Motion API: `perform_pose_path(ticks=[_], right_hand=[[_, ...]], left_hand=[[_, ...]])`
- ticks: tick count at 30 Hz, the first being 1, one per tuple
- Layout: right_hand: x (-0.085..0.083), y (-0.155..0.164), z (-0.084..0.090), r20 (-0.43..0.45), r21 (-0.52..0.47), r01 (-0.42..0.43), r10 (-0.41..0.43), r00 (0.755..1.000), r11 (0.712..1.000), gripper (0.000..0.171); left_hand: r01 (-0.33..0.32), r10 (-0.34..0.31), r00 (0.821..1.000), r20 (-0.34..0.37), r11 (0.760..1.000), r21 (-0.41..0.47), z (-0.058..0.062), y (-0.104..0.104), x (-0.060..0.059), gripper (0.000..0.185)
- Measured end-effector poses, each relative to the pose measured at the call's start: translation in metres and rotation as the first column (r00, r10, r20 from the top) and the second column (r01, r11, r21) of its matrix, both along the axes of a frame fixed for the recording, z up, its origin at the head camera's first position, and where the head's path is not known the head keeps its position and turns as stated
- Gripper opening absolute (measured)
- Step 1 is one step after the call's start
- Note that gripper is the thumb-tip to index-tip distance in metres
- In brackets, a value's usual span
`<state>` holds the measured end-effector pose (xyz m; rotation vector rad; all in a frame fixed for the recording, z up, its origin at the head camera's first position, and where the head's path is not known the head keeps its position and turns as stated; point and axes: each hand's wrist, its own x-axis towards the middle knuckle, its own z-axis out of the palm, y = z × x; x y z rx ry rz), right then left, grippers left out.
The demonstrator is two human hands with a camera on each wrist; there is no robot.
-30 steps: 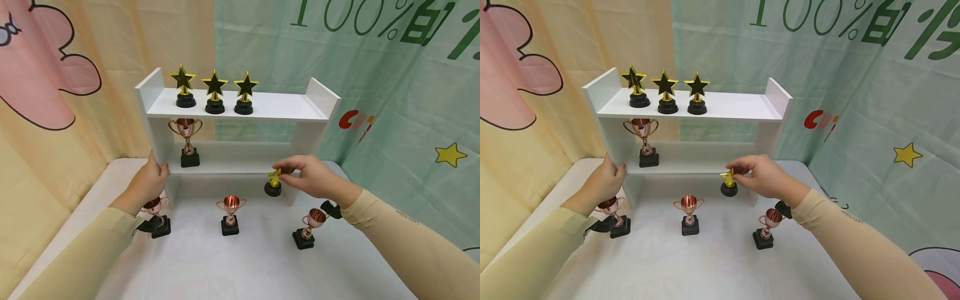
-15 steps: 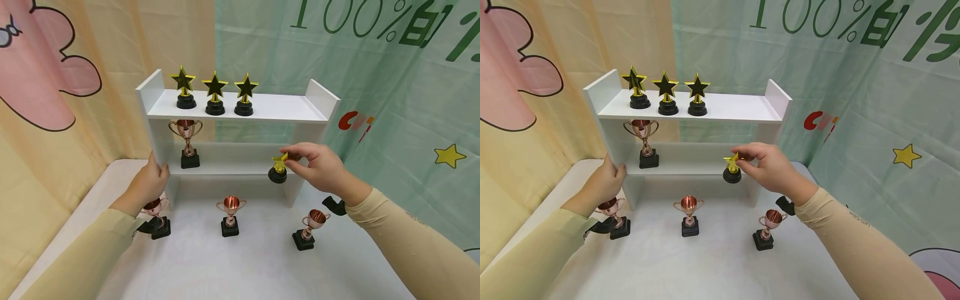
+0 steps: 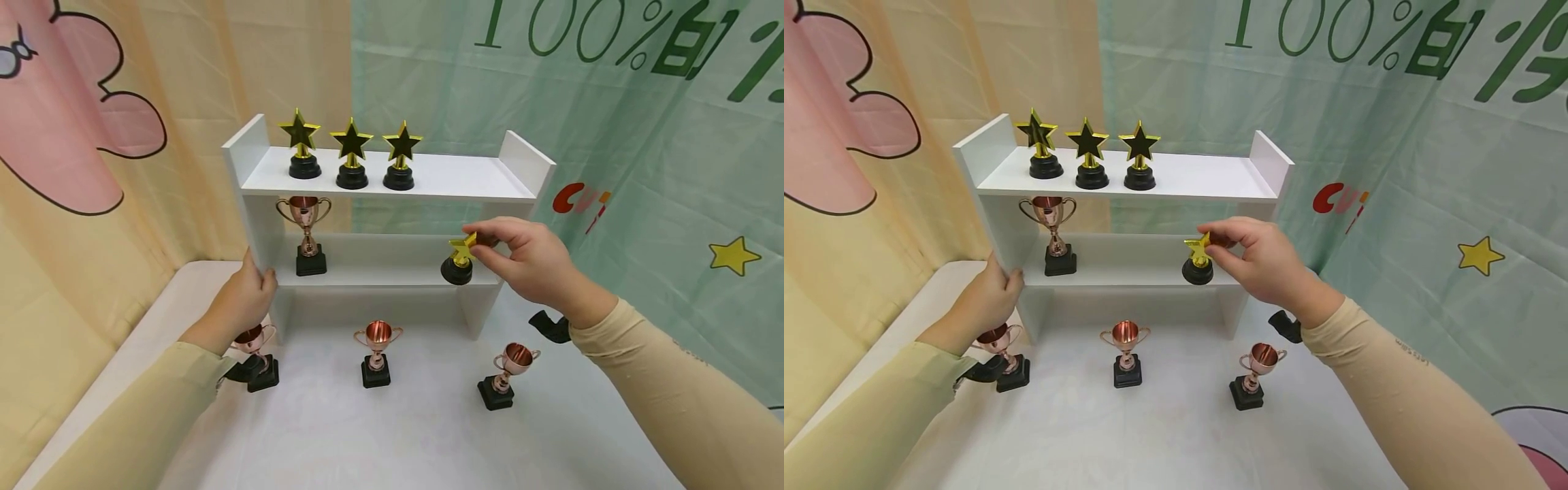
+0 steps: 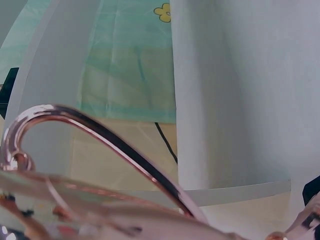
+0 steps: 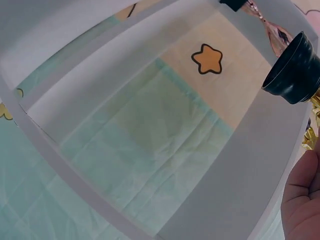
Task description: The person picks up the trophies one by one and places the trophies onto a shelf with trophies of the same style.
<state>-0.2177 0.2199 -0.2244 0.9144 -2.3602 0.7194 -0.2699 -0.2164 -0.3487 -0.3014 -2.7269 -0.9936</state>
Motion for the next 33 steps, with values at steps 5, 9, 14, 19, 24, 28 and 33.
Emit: perform_pose_path(ticks=[5,9,14,19,24,28,33], right_hand=[[-0.001,0.001,0.005,-0.026,0.001,0.002,-0.002,1.000,1.000,0.029],[-0.002,0.001,0.007,-0.030,-0.009,0.006,-0.007,1.000,1.000,0.028],[-0.002,0.001,0.011,-0.043,-0.012,0.015,-0.015,0.999,1.000,0.028],[-0.003,0.001,0.019,-0.057,-0.043,0.025,-0.027,0.998,0.999,0.028],[-0.004,0.001,0.029,-0.060,-0.072,0.029,-0.034,0.998,0.997,0.029],[-0.005,0.001,0.038,-0.070,-0.105,0.033,-0.040,0.997,0.994,0.030],[-0.006,-0.001,0.049,-0.086,-0.127,0.054,-0.065,0.994,0.990,0.030]], left_hand=[[0.001,-0.001,1.000,-0.004,1.000,-0.001,0.000,0.000,0.000,0.069],[0.000,0.000,1.000,-0.007,1.000,-0.001,0.000,0.000,0.001,0.069],[0.001,-0.001,1.000,-0.001,1.000,-0.001,0.001,0.000,0.002,0.069],[0.003,-0.003,1.000,-0.004,1.000,-0.001,0.001,0.000,0.002,0.068],[0.006,-0.006,1.000,-0.003,1.000,0.002,0.001,0.000,0.001,0.069],[0.005,-0.005,1.000,-0.006,1.000,0.000,0.000,0.000,0.001,0.068],[0.001,-0.001,1.000,-0.019,1.000,-0.005,0.000,0.001,0.000,0.067]])
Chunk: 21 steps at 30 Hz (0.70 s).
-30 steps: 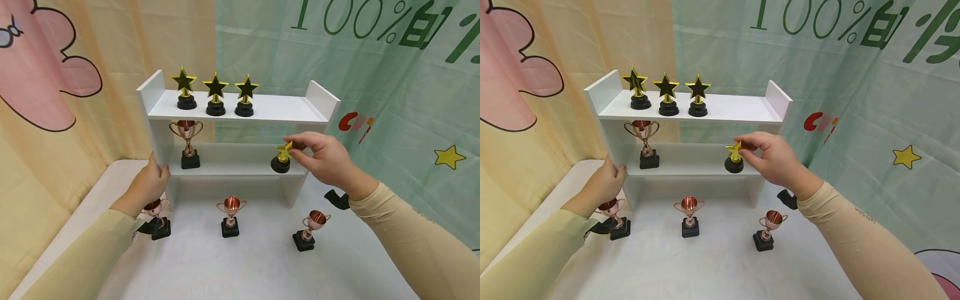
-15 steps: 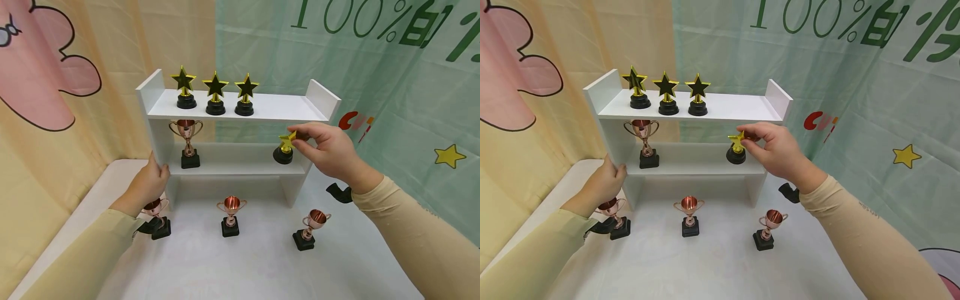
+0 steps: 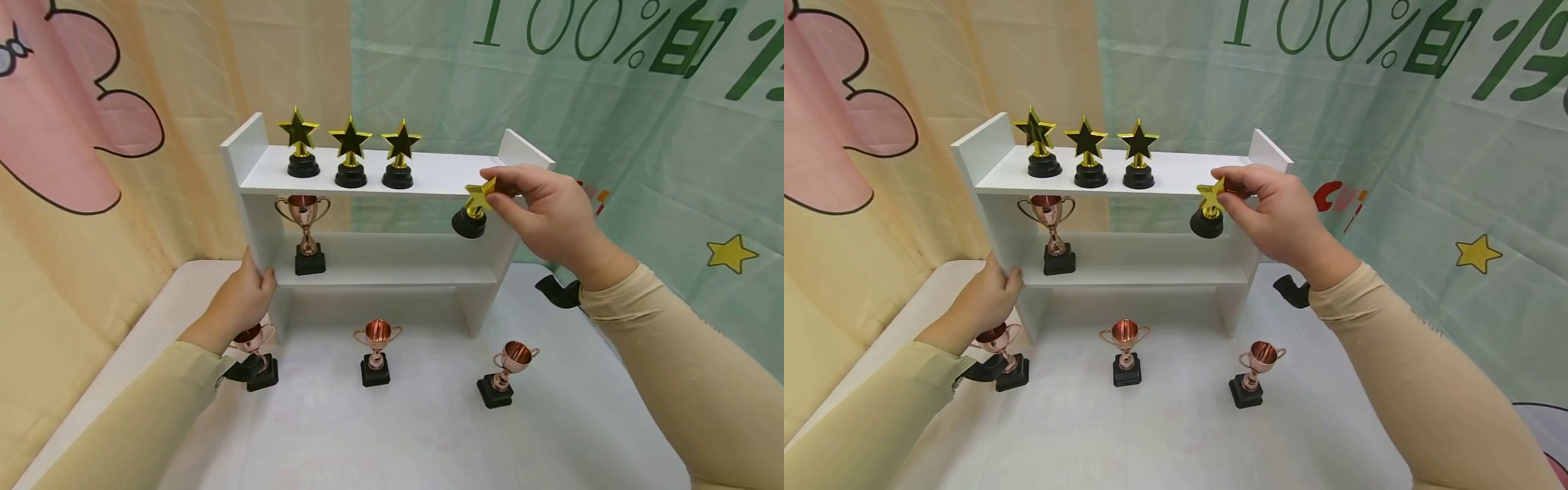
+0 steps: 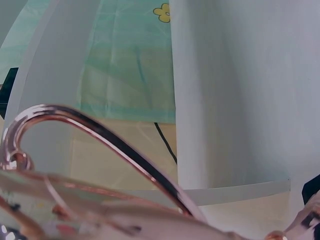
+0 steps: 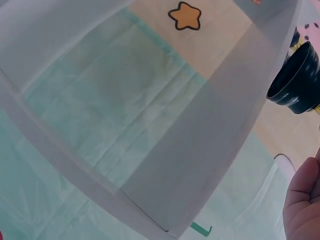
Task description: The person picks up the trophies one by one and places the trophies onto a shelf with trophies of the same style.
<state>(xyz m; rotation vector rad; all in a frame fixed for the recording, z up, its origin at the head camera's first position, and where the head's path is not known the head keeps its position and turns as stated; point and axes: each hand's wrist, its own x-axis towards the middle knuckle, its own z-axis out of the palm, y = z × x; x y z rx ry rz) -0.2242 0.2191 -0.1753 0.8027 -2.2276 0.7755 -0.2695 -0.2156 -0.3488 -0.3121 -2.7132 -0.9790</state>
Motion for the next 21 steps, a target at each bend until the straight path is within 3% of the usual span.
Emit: perform_pose_path(ticks=[21], right_hand=[[-0.026,-0.012,0.038,0.061,-0.110,0.039,-0.033,0.998,0.993,0.028]], left_hand=[[-0.001,0.001,0.999,0.032,1.000,-0.001,0.002,0.000,0.001,0.067]])
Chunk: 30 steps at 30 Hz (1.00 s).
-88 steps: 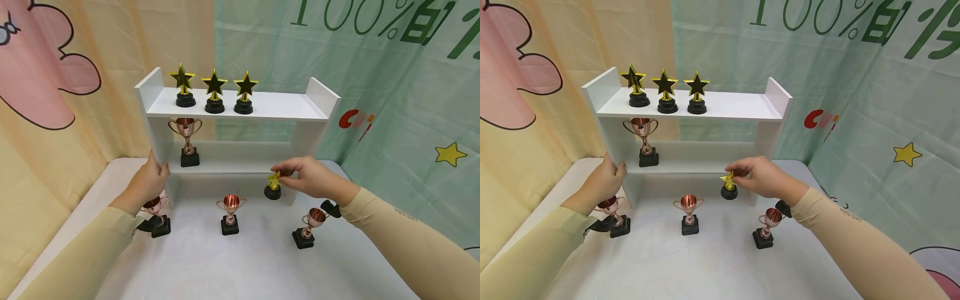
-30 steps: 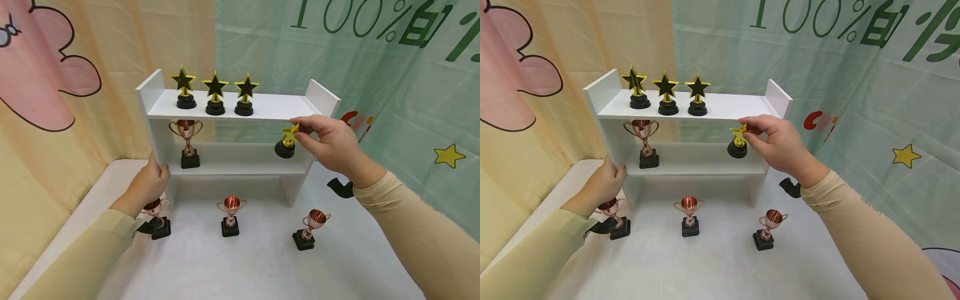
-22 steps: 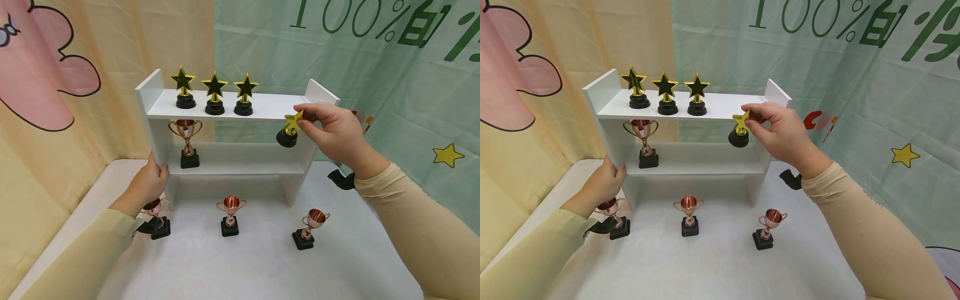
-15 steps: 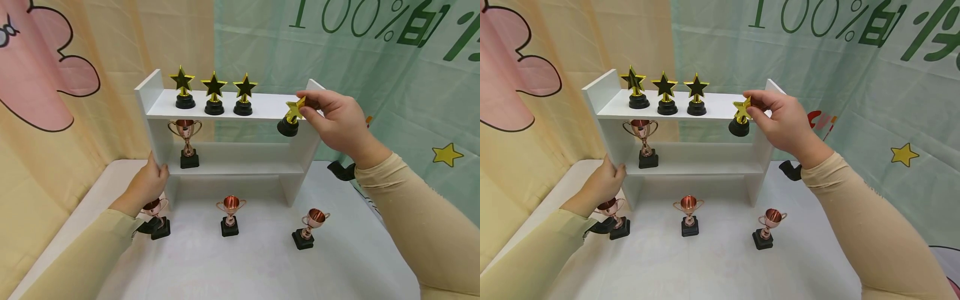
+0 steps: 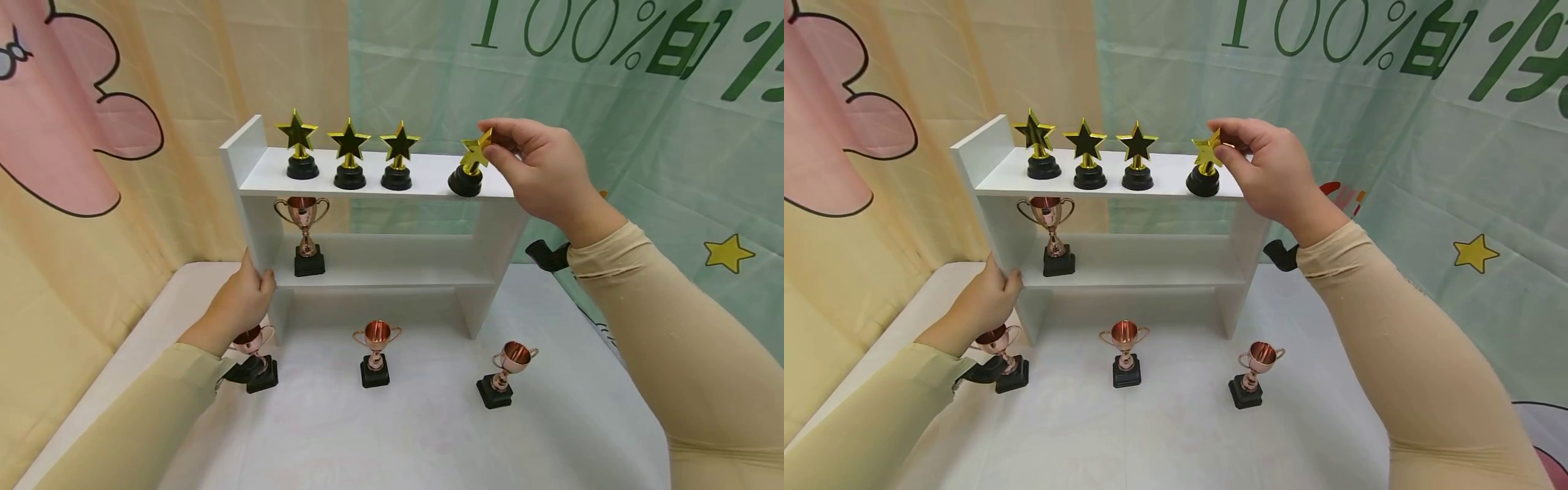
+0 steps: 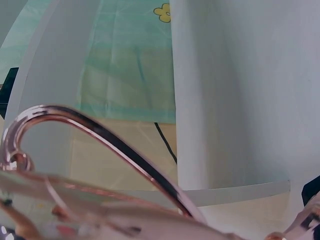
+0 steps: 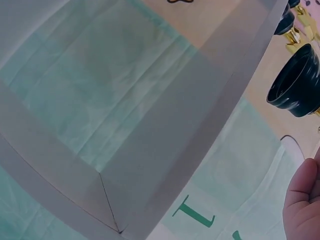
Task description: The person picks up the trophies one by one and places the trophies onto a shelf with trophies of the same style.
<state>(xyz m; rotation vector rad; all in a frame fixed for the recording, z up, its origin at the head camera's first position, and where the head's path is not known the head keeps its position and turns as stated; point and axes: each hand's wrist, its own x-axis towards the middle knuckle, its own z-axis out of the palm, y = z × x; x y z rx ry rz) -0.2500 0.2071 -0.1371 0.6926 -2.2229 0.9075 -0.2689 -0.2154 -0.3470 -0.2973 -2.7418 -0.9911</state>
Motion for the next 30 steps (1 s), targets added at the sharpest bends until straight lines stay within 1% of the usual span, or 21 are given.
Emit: perform_pose_path(ticks=[7,13,19,26,30], right_hand=[[-0.014,-0.004,0.004,0.022,0.049,0.056,-0.057,0.998,0.997,0.030],[-0.025,-0.006,0.005,0.063,0.064,0.075,-0.079,0.995,0.995,0.031],[-0.027,-0.010,0.005,0.078,0.046,0.049,-0.052,0.996,0.998,0.030],[-0.028,-0.010,0.003,0.095,0.077,0.067,-0.074,0.993,0.995,0.032],[-0.030,-0.011,0.001,0.092,0.074,0.050,-0.057,0.994,0.996,0.032]], left_hand=[[-0.003,0.003,1.000,0.012,1.000,0.000,-0.001,0.000,-0.001,0.067],[0.001,-0.001,1.000,0.015,1.000,-0.002,-0.001,-0.001,0.000,0.067],[0.002,-0.002,1.000,0.015,1.000,-0.001,0.000,-0.001,0.000,0.068],[-0.007,0.007,1.000,0.006,1.000,-0.003,0.000,0.000,0.000,0.068],[-0.005,0.005,1.000,0.002,1.000,-0.004,-0.001,0.000,-0.001,0.068]])
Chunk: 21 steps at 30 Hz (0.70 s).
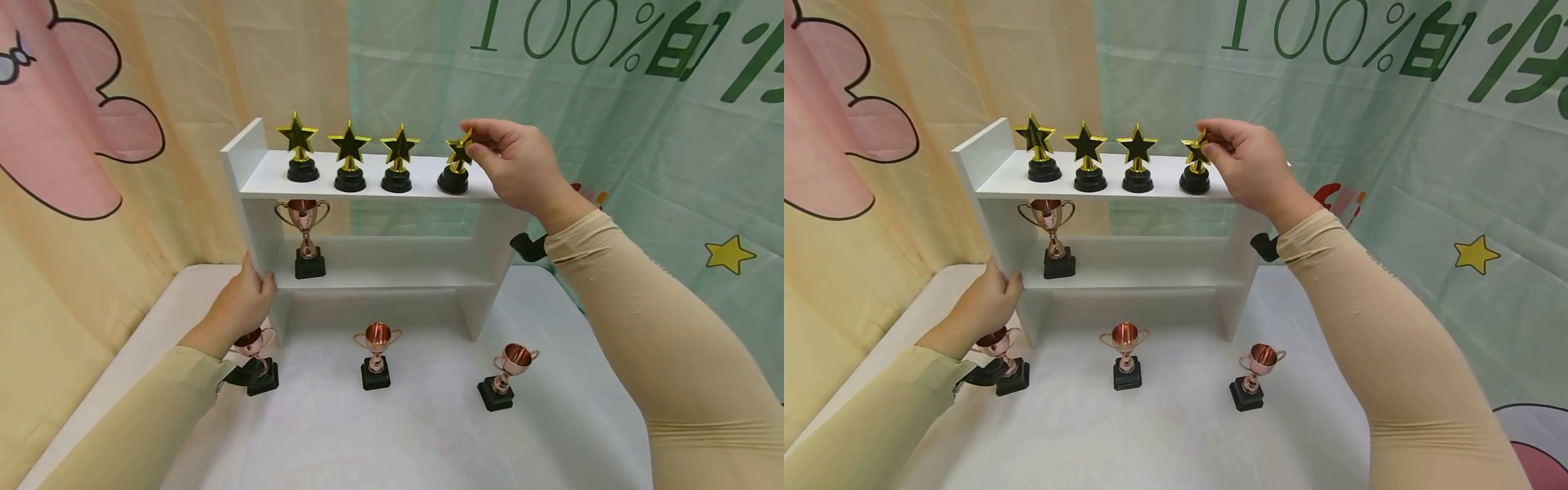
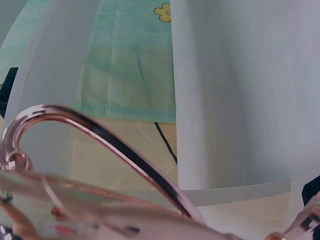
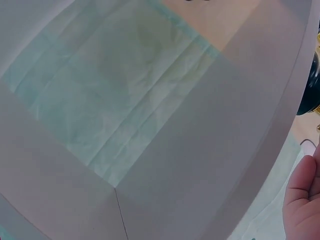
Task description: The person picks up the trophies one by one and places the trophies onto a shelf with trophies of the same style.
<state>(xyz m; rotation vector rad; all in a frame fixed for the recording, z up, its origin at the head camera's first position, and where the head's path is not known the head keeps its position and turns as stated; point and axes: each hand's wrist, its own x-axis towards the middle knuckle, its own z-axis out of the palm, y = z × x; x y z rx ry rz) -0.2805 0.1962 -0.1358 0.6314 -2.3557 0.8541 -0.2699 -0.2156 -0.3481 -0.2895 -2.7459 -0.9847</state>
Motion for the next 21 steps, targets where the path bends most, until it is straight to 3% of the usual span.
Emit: perform_pose_path(ticks=[6,21], right_hand=[[-0.004,-0.003,-0.002,0.005,-0.007,-0.017,0.017,1.000,1.000,0.033],[-0.011,-0.011,0.000,0.083,0.024,0.031,-0.033,0.996,0.999,0.036]], left_hand=[[0.000,0.000,1.000,-0.004,1.000,0.003,-0.002,-0.001,0.000,0.068],[0.005,-0.005,1.000,0.004,1.000,0.010,-0.003,-0.001,-0.001,0.069]])
